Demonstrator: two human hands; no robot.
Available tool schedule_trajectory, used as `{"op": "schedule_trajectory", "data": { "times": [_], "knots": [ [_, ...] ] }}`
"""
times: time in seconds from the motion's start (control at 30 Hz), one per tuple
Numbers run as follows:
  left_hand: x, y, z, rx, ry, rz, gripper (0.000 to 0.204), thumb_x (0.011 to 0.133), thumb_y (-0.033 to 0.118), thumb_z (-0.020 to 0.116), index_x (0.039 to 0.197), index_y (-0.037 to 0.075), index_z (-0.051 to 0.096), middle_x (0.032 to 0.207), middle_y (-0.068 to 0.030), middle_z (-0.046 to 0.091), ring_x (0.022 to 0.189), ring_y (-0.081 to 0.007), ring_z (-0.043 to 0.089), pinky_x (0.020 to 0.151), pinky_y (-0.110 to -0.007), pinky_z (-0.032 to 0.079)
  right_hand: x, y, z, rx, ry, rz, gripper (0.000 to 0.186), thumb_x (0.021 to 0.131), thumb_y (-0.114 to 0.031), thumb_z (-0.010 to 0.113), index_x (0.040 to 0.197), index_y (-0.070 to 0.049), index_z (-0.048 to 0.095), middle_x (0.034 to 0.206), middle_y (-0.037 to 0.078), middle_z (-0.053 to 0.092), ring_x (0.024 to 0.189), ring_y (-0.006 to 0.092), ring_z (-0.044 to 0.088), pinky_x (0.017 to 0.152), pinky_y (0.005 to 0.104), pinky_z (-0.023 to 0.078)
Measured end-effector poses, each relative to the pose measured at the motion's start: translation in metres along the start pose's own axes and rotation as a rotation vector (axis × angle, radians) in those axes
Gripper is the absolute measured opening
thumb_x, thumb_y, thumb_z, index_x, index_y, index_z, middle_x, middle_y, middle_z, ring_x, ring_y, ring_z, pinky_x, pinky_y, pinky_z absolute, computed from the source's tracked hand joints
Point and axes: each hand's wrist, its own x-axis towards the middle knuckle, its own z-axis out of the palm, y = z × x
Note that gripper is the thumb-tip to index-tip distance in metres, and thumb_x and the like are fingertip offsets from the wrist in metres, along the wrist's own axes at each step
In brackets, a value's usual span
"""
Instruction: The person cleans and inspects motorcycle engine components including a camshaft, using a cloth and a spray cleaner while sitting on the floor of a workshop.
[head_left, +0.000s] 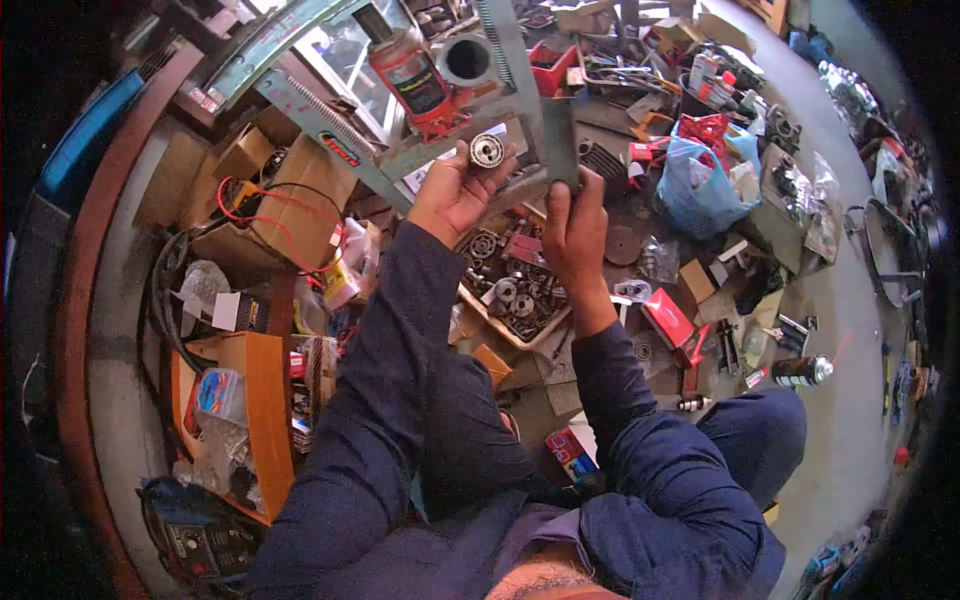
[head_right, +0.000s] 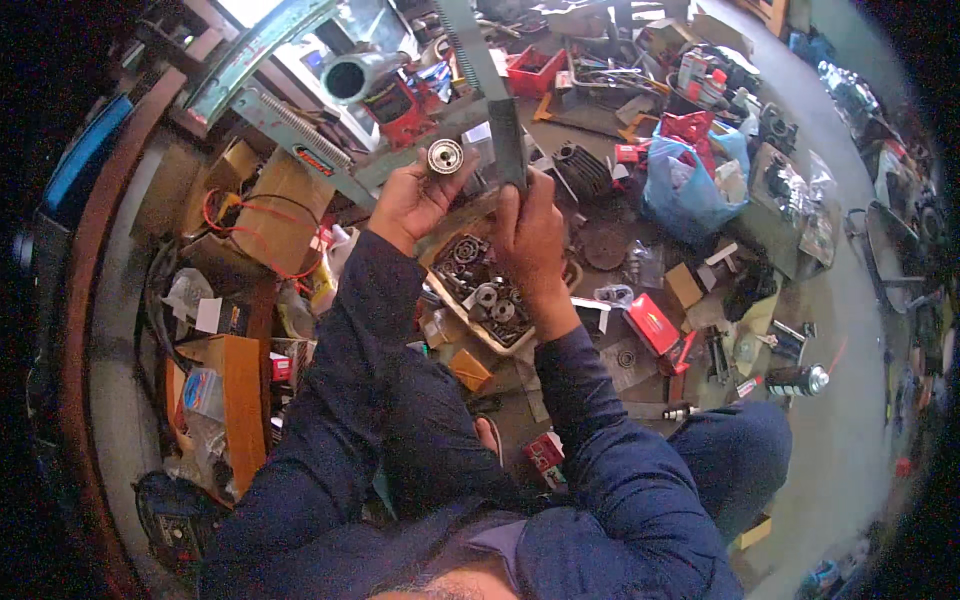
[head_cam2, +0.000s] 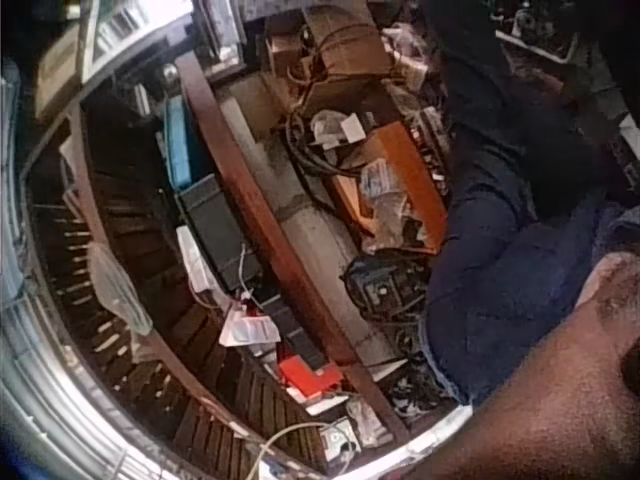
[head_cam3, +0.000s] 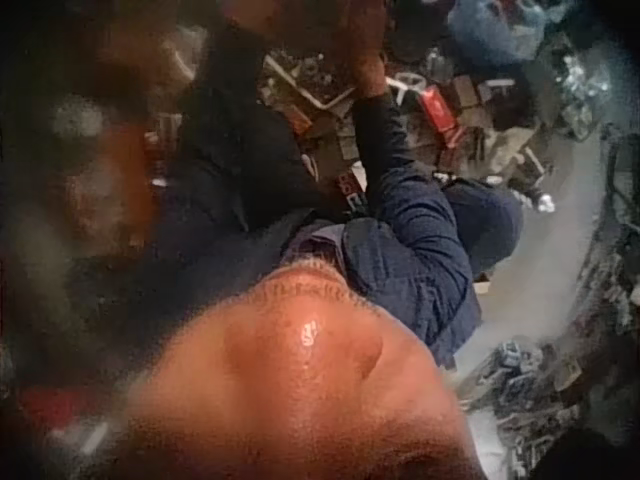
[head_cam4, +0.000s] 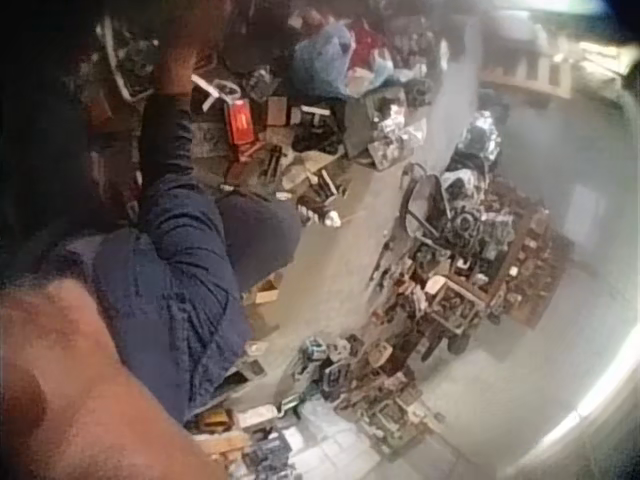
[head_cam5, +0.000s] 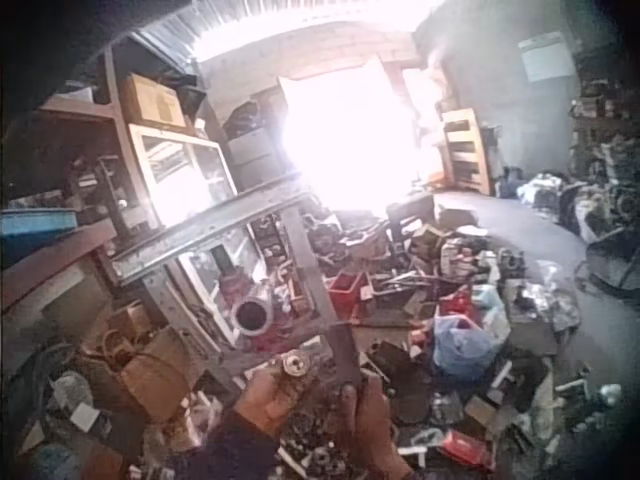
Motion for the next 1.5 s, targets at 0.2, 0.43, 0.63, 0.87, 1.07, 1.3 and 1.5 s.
{"op": "schedule_trajectory", "data": {
  "times": [0.2, 0.43, 0.63, 0.87, 1.07, 1.3, 1.5],
  "knots": [
    [0.001, -0.026, 0.032, 0.031, -0.001, -0.034, 0.036, 0.102, 0.023, 0.037, 0.123, -0.005, 0.046, 0.123, -0.0233, 0.055, 0.115, -0.0366, 0.056, 0.1, -0.051, 0.048, 0.005, 0.013, -0.008, -0.371, 0.202, -0.417, 0.03, 0.092, -0.018, 0.054, 0.117, -0.002, 0.046, 0.08, 0.019, 0.063, 0.072, 0.0384, 0.064, 0.063, 0.0451, 0.05],
    [-0.001, -0.031, 0.04, 0.039, -0.006, -0.042, 0.031, 0.102, 0.019, 0.036, 0.122, -0.003, 0.046, 0.123, -0.0235, 0.056, 0.112, -0.0343, 0.059, 0.099, -0.053, 0.049, 0.003, 0.001, -0.02, -0.31, 0.189, -0.379, 0.03, 0.089, -0.015, 0.059, 0.112, 0.002, 0.048, 0.092, 0.023, 0.063, 0.078, 0.0412, 0.064, 0.069, 0.0453, 0.052],
    [-0.003, -0.031, 0.041, 0.176, -0.164, -0.046, 0.04, 0.102, 0.031, 0.036, 0.12, -0.002, 0.049, 0.114, -0.0204, 0.062, 0.107, -0.0343, 0.062, 0.096, -0.05, 0.051, 0.013, 0.001, -0.011, -0.379, 0.113, -0.393, 0.03, 0.087, -0.016, 0.06, 0.11, 0.001, 0.052, 0.088, 0.022, 0.064, 0.08, 0.0382, 0.064, 0.069, 0.0439, 0.052],
    [-0.008, -0.031, 0.044, 0.062, -0.012, -0.024, 0.04, 0.103, 0.028, 0.033, 0.124, -0.003, 0.048, 0.117, -0.0209, 0.061, 0.109, -0.0343, 0.06, 0.096, -0.051, 0.051, 0.004, -0.01, -0.016, -0.224, 0.352, -0.449, 0.027, 0.088, -0.013, 0.057, 0.11, 0.001, 0.049, 0.085, 0.02, 0.063, 0.078, 0.0371, 0.064, 0.066, 0.045, 0.051],
    [-0.01, -0.028, 0.038, 0.117, -0.088, -0.056, 0.031, 0.102, 0.023, 0.039, 0.118, -0.001, 0.051, 0.114, -0.0174, 0.062, 0.104, -0.0292, 0.063, 0.09, -0.046, 0.053, 0.011, -0.003, -0.011, -0.381, 0.039, -0.316, 0.029, 0.088, -0.014, 0.059, 0.111, 0.001, 0.051, 0.089, 0.021, 0.063, 0.078, 0.0375, 0.064, 0.067, 0.0446, 0.051],
    [-0.009, -0.029, 0.045, 0.189, -0.2, -0.097, 0.029, 0.101, 0.02, 0.042, 0.114, -0.003, 0.054, 0.112, -0.017, 0.063, 0.105, -0.028, 0.063, 0.094, -0.04, 0.051, 0.01, -0.003, -0.005, -0.411, 0.03, -0.289, 0.026, 0.087, -0.012, 0.06, 0.109, 0.0, 0.053, 0.083, 0.02, 0.063, 0.072, 0.0374, 0.063, 0.063, 0.0441, 0.05],
    [-0.012, -0.034, 0.048, 0.014, 0.031, -0.003, 0.027, 0.101, 0.019, 0.041, 0.111, -0.002, 0.055, 0.112, -0.0187, 0.063, 0.104, -0.0293, 0.063, 0.092, -0.043, 0.053, 0.004, -0.006, -0.007, -0.225, 0.35, -0.406, 0.026, 0.087, -0.013, 0.06, 0.109, -0.001, 0.053, 0.081, 0.019, 0.062, 0.07, 0.0359, 0.064, 0.06, 0.0448, 0.05]
  ]
}}
